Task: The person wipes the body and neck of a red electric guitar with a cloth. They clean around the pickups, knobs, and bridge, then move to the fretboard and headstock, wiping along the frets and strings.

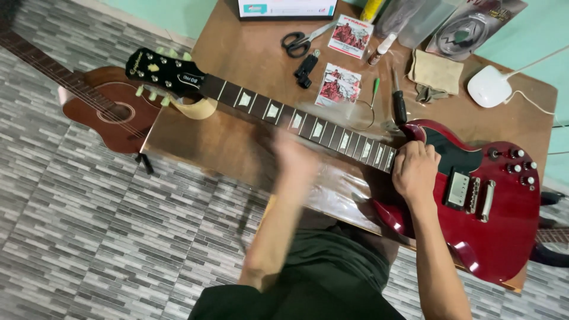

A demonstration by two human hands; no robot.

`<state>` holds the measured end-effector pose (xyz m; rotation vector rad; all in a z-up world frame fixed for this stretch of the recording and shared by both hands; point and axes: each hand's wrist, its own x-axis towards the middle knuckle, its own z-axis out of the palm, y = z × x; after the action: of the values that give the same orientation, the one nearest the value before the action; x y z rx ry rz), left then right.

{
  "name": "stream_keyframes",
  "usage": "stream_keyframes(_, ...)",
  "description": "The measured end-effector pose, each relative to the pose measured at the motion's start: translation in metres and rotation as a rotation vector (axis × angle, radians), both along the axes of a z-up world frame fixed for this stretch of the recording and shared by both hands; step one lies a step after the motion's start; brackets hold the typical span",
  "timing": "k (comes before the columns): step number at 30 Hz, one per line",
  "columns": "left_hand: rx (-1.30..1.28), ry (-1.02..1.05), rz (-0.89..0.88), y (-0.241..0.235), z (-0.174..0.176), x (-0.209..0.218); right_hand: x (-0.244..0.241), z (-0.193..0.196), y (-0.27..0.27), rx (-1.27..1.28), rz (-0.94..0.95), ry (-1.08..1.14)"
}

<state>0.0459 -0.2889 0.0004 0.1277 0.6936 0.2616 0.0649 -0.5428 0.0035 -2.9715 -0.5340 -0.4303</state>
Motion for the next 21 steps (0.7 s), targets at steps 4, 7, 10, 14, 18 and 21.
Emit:
stream_keyframes(4,0.049,-0.018,0.273,0.197,0.025,0.022,-0.005,-0.001,-0.001,-0.022,0.021,-0.016)
stream_keyframes(7,0.093,-0.089,0.525,0.2,0.034,0.041,-0.002,0.002,0.0,-0.031,-0.012,-0.019)
stream_keyframes(10,0.591,-0.051,0.033,0.087,-0.018,0.032,0.0,0.003,0.007,-0.042,-0.074,-0.022)
stream_keyframes(14,0.723,-0.129,-0.574,-0.121,-0.092,-0.034,-0.003,0.002,0.003,-0.042,-0.052,-0.022)
stream_keyframes(18,0.076,-0.504,0.064,-0.05,0.021,-0.048,-0.002,0.0,0.002,-0.008,-0.046,-0.012)
stream_keyframes(21,0.129,-0.404,0.233,0.109,0.041,-0.015,0.0,-0.002,-0.002,-0.016,-0.024,-0.011)
